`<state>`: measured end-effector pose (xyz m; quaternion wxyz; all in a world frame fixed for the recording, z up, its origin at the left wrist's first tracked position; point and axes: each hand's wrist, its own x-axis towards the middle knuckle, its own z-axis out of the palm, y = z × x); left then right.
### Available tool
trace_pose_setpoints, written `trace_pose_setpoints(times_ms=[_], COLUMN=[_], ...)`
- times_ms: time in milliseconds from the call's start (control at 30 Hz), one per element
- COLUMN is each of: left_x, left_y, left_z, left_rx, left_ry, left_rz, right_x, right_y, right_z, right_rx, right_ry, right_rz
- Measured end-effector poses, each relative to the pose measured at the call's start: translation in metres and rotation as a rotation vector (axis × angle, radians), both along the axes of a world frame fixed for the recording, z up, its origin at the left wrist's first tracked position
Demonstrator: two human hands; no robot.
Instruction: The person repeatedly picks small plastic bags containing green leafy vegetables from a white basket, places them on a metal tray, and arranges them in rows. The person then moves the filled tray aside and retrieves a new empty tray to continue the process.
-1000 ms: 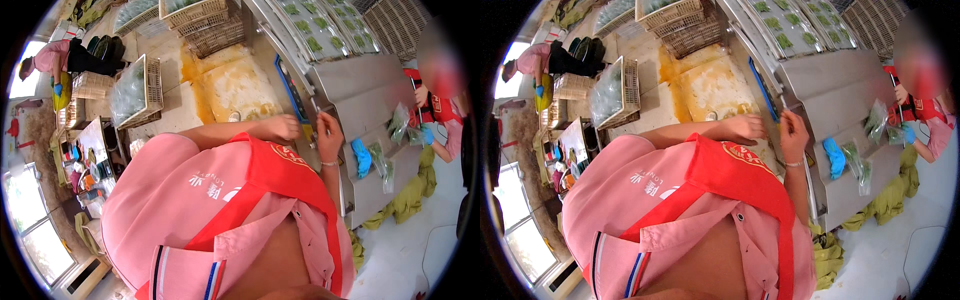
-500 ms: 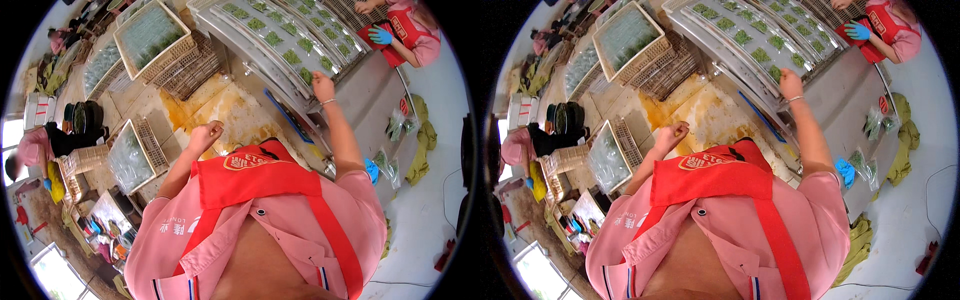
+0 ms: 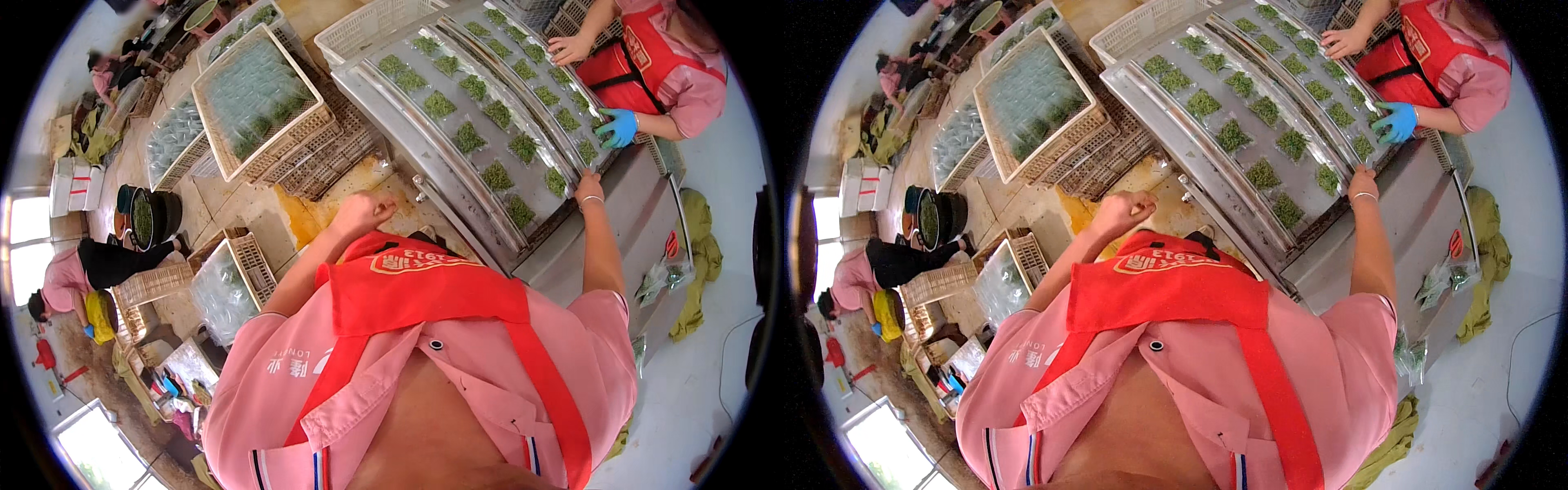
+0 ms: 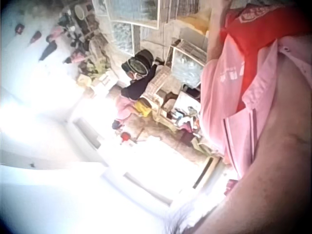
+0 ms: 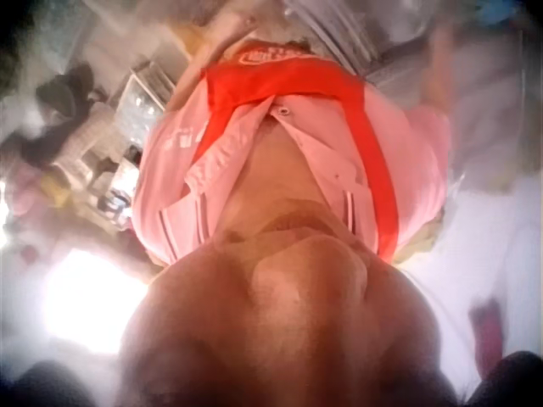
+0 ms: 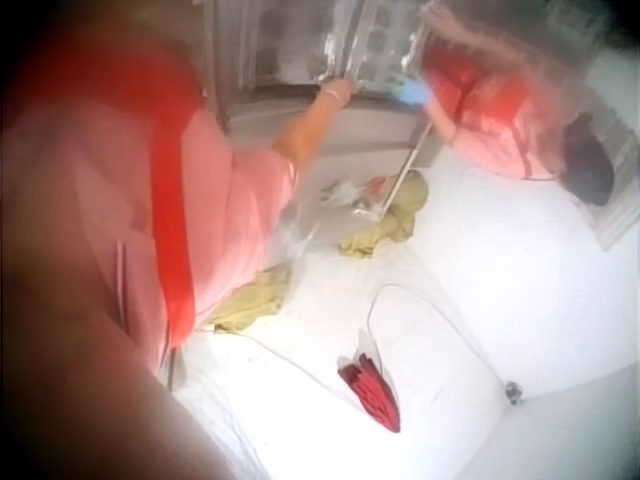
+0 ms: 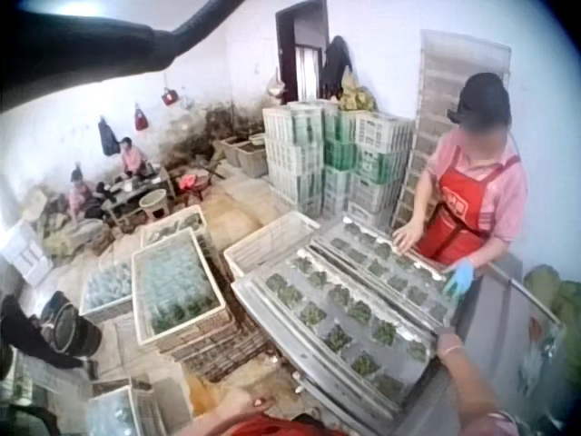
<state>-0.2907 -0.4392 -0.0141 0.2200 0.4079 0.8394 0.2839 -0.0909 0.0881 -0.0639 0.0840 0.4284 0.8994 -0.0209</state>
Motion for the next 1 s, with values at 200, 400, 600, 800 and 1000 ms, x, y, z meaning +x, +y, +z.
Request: trace_pose_setpoints(times_ms=[200, 400, 600, 800, 1000], left_x=[-0.112, -0.251, -0.23, -0.298, -0.377], left_y=[0.044, 0.134, 0.199, 0.21, 0.215], left_z=[-0.02, -0.028, -0.028, -0.038, -0.085], left_rx=[0.112, -0.282, -0.296, -0.111, 0.168], left_ry=[0.348, 0.602, 0.517, 0.468, -0.028], left_rz=[0.021, 0.096, -0.359, -0.182, 0.388], right_x=[0.012, -0.017, -0.028, -0.136, -0.313], right_y=[-0.039, -0.157, -0.199, -0.214, -0.245], right_z=[0.025, 0.057, 0.012, 0.008, 0.007], right_rx=[-0.159, -0.465, -0.273, -0.281, -0.321], right_ry=[0.182, 0.267, 0.317, 0.396, 0.489], right_rz=[0.156, 0.14, -0.302, -0.321, -0.247])
